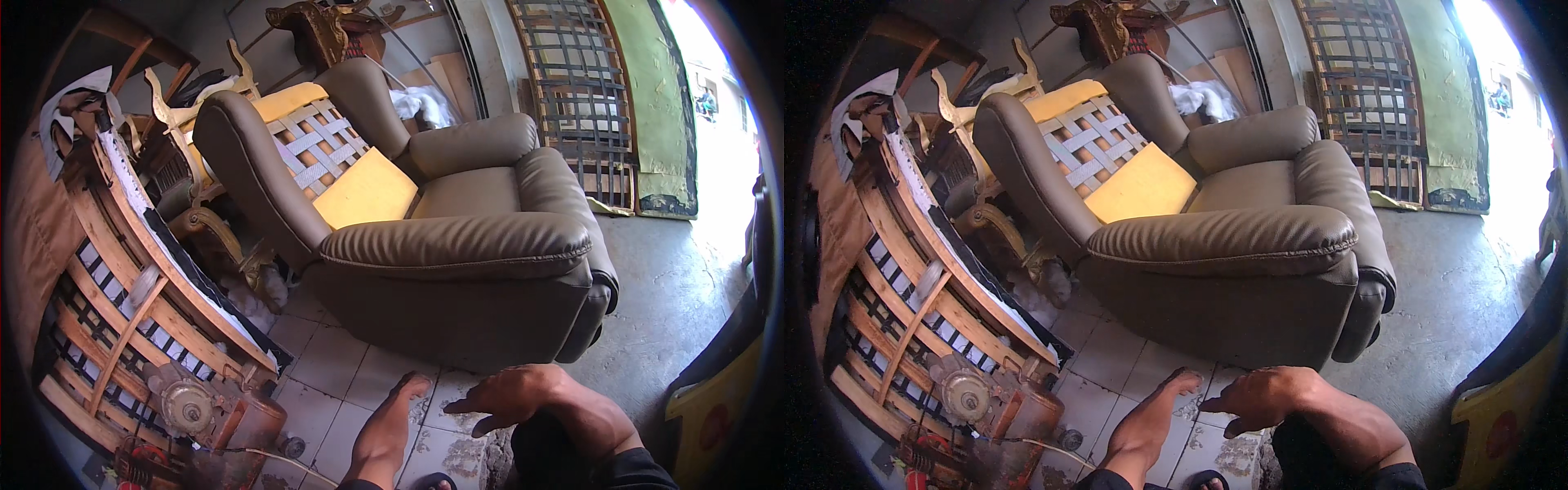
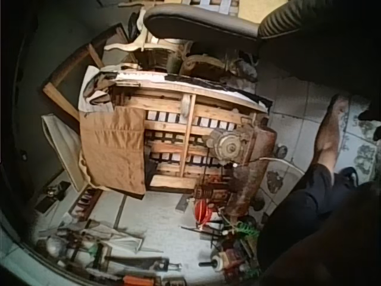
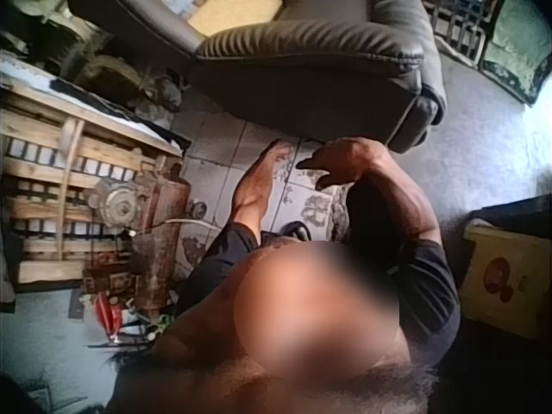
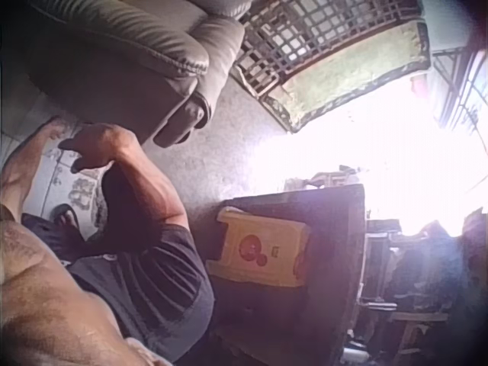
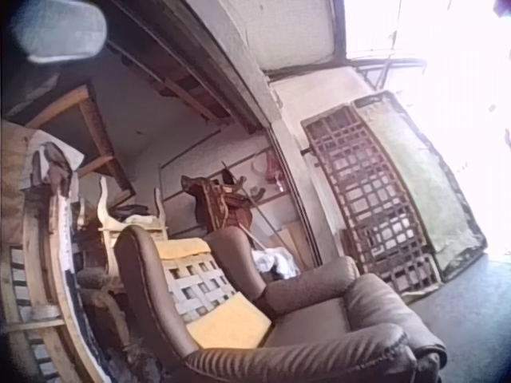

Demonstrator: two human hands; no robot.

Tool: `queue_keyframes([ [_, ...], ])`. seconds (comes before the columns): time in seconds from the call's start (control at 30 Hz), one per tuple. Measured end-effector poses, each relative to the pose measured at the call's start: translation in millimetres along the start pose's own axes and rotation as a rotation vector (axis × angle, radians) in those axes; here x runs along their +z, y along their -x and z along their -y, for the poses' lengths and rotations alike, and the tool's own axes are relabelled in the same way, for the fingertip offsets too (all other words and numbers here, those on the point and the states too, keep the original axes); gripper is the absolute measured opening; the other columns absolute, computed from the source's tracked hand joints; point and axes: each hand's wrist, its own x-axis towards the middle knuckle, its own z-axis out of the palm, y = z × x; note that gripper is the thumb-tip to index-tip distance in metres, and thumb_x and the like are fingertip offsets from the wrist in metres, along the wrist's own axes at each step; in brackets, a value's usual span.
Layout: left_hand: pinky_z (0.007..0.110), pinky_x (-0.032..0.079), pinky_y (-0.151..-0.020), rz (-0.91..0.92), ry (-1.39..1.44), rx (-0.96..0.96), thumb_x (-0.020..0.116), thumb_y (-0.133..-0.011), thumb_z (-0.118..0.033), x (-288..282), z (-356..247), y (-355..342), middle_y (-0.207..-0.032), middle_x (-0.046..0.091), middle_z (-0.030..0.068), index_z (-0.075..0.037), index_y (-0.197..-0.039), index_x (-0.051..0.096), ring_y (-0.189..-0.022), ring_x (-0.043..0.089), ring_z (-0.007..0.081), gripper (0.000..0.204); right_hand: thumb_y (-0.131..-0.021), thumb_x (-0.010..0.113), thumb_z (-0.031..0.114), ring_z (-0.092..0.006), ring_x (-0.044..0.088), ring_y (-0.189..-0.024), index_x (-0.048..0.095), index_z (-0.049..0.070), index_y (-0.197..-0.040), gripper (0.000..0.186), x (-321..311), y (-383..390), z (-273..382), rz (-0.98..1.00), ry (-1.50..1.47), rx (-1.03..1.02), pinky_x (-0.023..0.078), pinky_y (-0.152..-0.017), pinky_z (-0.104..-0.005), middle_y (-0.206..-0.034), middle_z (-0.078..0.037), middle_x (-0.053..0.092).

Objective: The person fits a new leather cover onto an armchair, smoothing the material over the armrest by hand and trimming excess fabric from the bottom using scissors.

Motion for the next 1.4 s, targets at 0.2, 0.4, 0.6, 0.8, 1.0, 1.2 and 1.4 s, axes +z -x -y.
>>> queue_keyframes([
  [0.2, 0.042, 0.052, -0.068, -0.045, -0.006, 0.009, 0.062, -0.084, -0.031, -3, -3, 9, -0.107, 0.068, 0.0039, -0.020, -0.121, 0.063, -0.092, 0.067, 0.0184, 0.039, -0.099, 0.056, 0.043, -0.0387, 0.053, -0.128, 0.033, 0.016, -0.155, 0.066, -1, 0, 1, 0.005, 0.020, 0.009, 0.042, -0.108, -0.0464, -0.138, -0.021, 0.056],
  [0.4, 0.042, 0.052, -0.072, -0.047, 0.192, -0.133, 0.062, -0.086, -0.037, -5, -11, 13, -0.110, 0.068, 0.0032, -0.022, -0.124, 0.062, -0.093, 0.067, 0.0178, 0.042, -0.099, 0.056, 0.044, -0.0384, 0.053, -0.128, 0.034, 0.018, -0.155, 0.065, -1, 2, 1, 0.004, 0.010, 0.009, 0.042, -0.109, -0.0462, -0.139, -0.020, 0.056],
  [0.6, 0.043, 0.055, -0.070, -0.024, 0.052, -0.038, 0.063, -0.084, -0.026, -6, -17, 13, -0.110, 0.067, 0.0053, -0.017, -0.125, 0.061, -0.093, 0.067, 0.0218, 0.041, -0.099, 0.056, 0.045, -0.0372, 0.052, -0.130, 0.034, 0.019, -0.155, 0.065, -2, 2, 2, 0.026, 0.000, 0.042, 0.042, -0.109, -0.0456, -0.142, -0.018, 0.054],
  [0.8, 0.043, 0.058, -0.068, 0.001, -0.342, 0.155, 0.066, -0.081, -0.015, -4, 7, -4, -0.108, 0.067, 0.0081, -0.013, -0.124, 0.059, -0.093, 0.066, 0.0265, 0.044, -0.099, 0.055, 0.045, -0.0366, 0.052, -0.131, 0.034, 0.019, -0.154, 0.065, 0, 0, 2, 0.007, 0.009, 0.007, 0.042, -0.110, -0.0452, -0.143, -0.018, 0.054],
  [1.0, 0.045, 0.055, -0.075, -0.012, 0.217, -0.140, 0.060, -0.090, -0.034, -2, -19, 11, -0.116, 0.066, 0.0059, -0.020, -0.130, 0.058, -0.096, 0.066, 0.0220, 0.042, -0.099, 0.055, 0.045, -0.0375, 0.051, -0.131, 0.034, 0.018, -0.155, 0.065, -1, 1, 0, 0.037, -0.009, 0.052, 0.041, -0.110, -0.0455, -0.142, -0.019, 0.054],
  [1.2, 0.047, 0.054, -0.078, -0.072, 0.083, 0.039, 0.058, -0.091, -0.037, 1, 34, 11, -0.115, 0.066, 0.0045, -0.020, -0.130, 0.059, -0.100, 0.066, 0.0213, 0.043, -0.100, 0.055, 0.044, -0.0378, 0.051, -0.131, 0.032, 0.019, -0.155, 0.065, -3, -4, 10, 0.030, 0.014, -0.003, 0.041, -0.110, -0.0456, -0.141, -0.020, 0.054],
  [1.4, 0.043, 0.053, -0.069, -0.056, 0.172, -0.057, 0.059, -0.087, -0.032, -7, -14, 26, -0.109, 0.066, 0.0046, -0.017, -0.119, 0.062, -0.095, 0.067, 0.0199, 0.035, -0.100, 0.055, 0.044, -0.0376, 0.052, -0.129, 0.032, 0.018, -0.155, 0.065, 0, 0, -1, 0.038, -0.030, 0.024, 0.042, -0.109, -0.0461, -0.140, -0.020, 0.055],
])
